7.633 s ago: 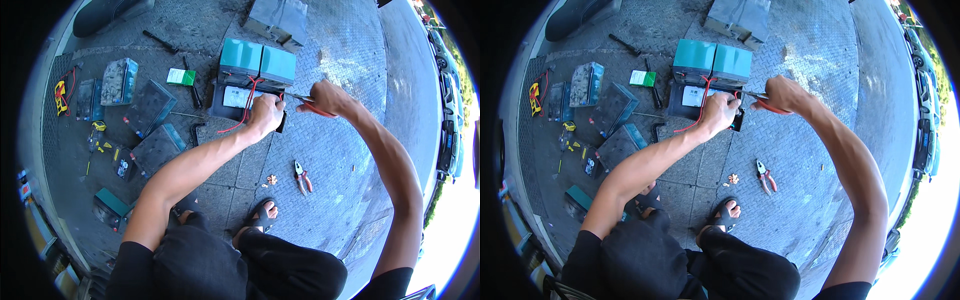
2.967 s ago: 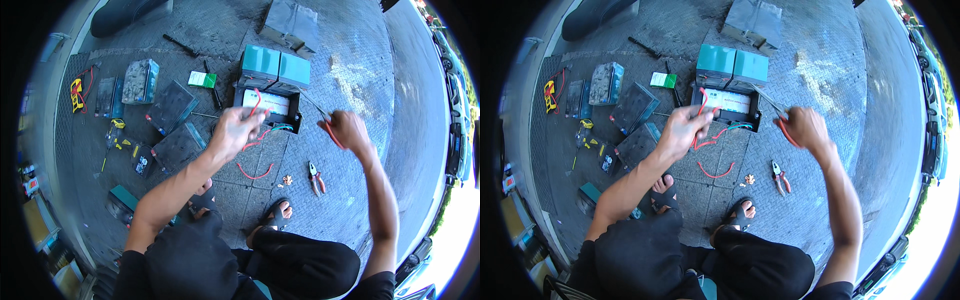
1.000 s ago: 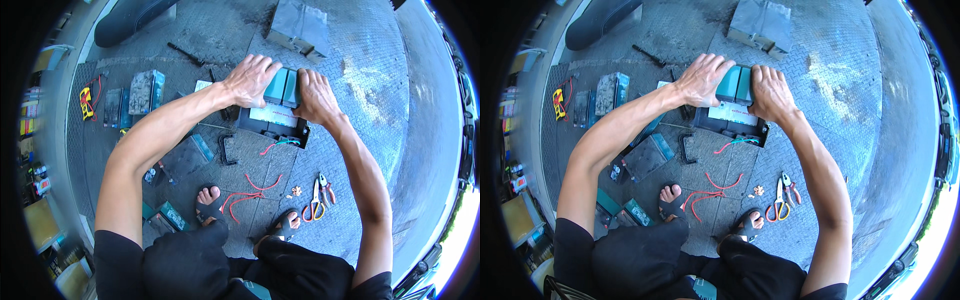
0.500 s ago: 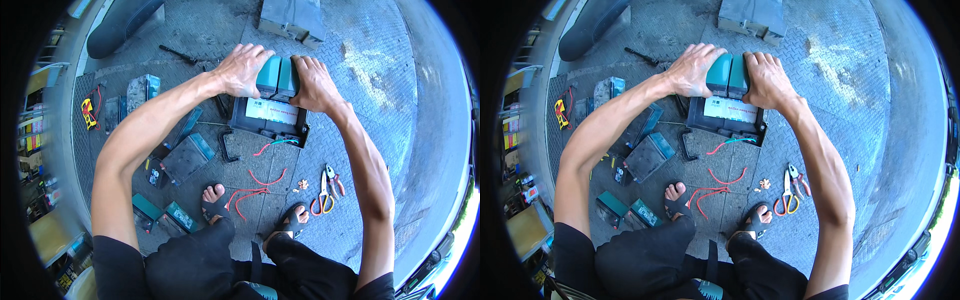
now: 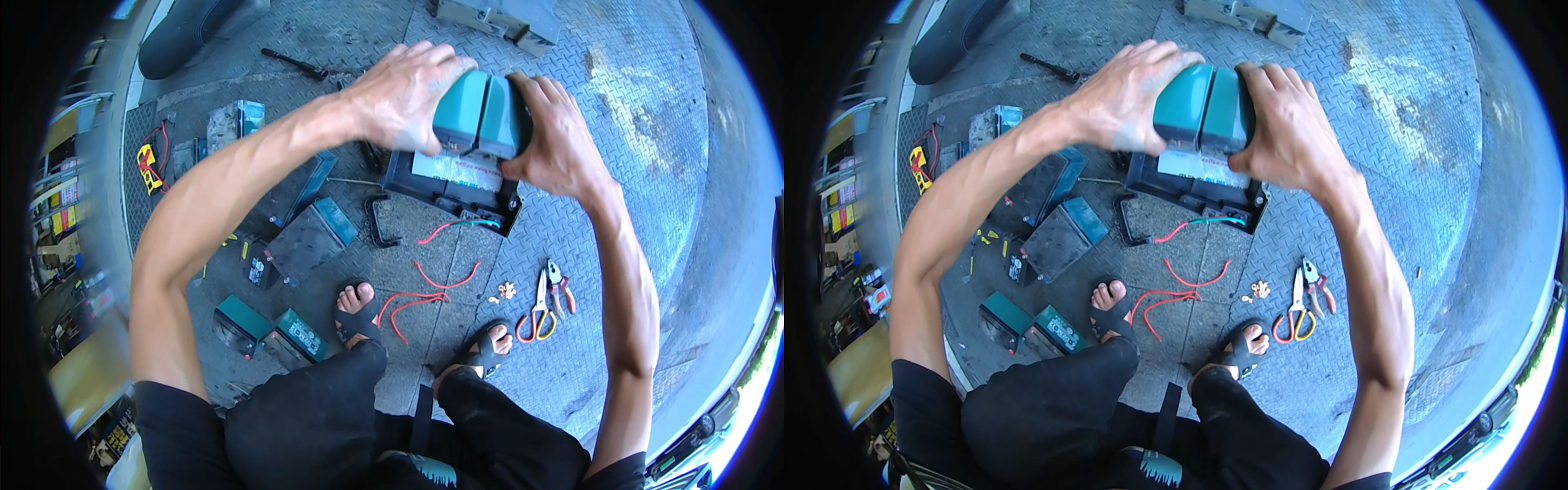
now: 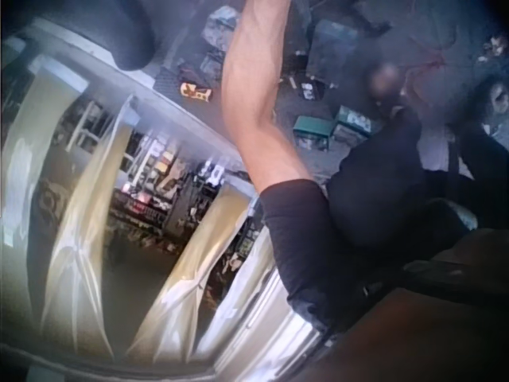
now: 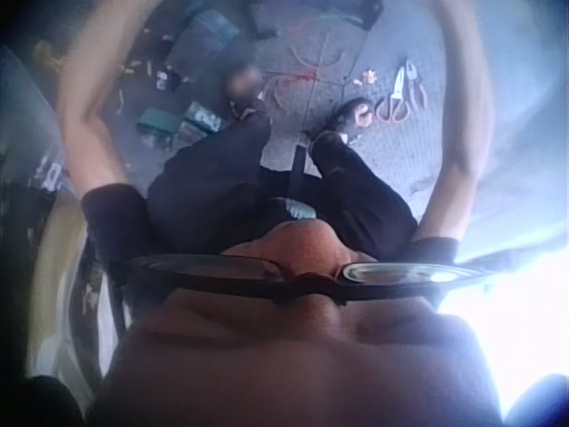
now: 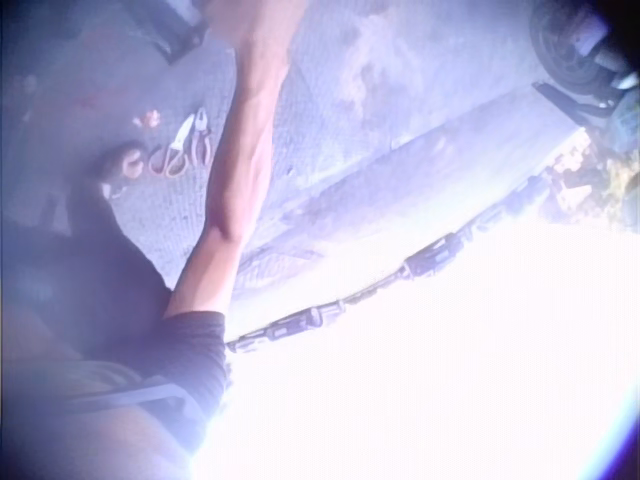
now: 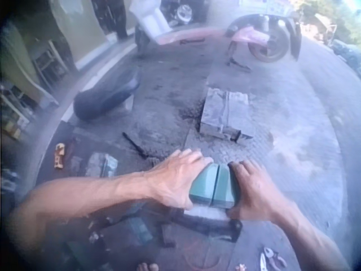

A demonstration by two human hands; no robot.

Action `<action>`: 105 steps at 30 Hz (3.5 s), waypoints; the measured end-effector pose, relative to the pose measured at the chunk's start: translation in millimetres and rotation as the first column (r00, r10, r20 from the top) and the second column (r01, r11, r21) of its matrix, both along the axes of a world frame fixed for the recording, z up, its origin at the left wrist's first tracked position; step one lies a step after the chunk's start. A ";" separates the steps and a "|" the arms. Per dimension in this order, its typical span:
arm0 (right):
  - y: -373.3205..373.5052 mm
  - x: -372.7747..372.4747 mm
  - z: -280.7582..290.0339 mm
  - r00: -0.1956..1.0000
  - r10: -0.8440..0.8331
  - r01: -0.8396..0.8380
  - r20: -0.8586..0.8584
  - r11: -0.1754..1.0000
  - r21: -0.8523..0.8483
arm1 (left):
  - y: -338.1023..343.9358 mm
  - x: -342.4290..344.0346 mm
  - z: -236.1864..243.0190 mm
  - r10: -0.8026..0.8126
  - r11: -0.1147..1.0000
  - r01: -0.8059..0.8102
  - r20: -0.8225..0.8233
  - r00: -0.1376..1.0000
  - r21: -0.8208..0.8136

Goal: The person retrieves a pair of scissors from a shelf and walks outside to a battery pack on the ground. They use the scissors to cut wires and remove a battery cell from the pack, then strip the insulation from the cut wires.

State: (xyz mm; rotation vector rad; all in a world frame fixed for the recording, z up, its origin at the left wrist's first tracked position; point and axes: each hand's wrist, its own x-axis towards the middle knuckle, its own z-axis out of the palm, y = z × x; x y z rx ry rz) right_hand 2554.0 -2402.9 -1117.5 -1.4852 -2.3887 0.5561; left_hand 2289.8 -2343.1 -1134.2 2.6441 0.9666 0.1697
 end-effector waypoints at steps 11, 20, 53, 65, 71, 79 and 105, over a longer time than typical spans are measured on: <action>-85.3 -46.6 112.3 0.974 0.220 -0.224 -0.048 0.971 -0.089 | -139.1 -54.2 122.2 0.100 0.987 -0.098 0.007 0.995 -0.124; -139.7 -188.1 116.6 0.677 0.713 -0.731 -0.184 0.681 -0.049 | -327.8 -156.8 168.3 0.582 0.775 -0.604 -0.162 0.797 -0.186; -291.4 -508.1 4.7 0.119 0.985 -0.971 -0.125 0.142 0.191 | -797.5 -284.9 -16.6 0.808 -0.562 -0.827 -0.198 -0.555 0.026; -202.9 -403.7 2.3 0.475 0.856 -0.866 -0.205 0.496 0.068 | -817.6 -420.4 39.6 0.765 -0.497 -0.461 -0.120 -0.633 -0.735; -204.4 -372.4 -6.6 0.524 0.844 -0.851 -0.112 0.525 -0.016 | -700.1 -305.1 12.8 0.817 -0.497 -0.863 -0.384 -0.430 -0.092; -202.2 -367.0 -22.0 0.522 0.849 -0.853 -0.082 0.519 -0.054 | -706.6 -379.2 19.4 0.961 -0.230 -0.955 -0.202 -0.191 -0.189; -196.5 -370.7 -12.2 0.551 0.826 -0.834 -0.118 0.543 -0.097 | -728.9 -357.0 -77.4 0.006 -0.563 0.029 -0.038 -0.999 -0.826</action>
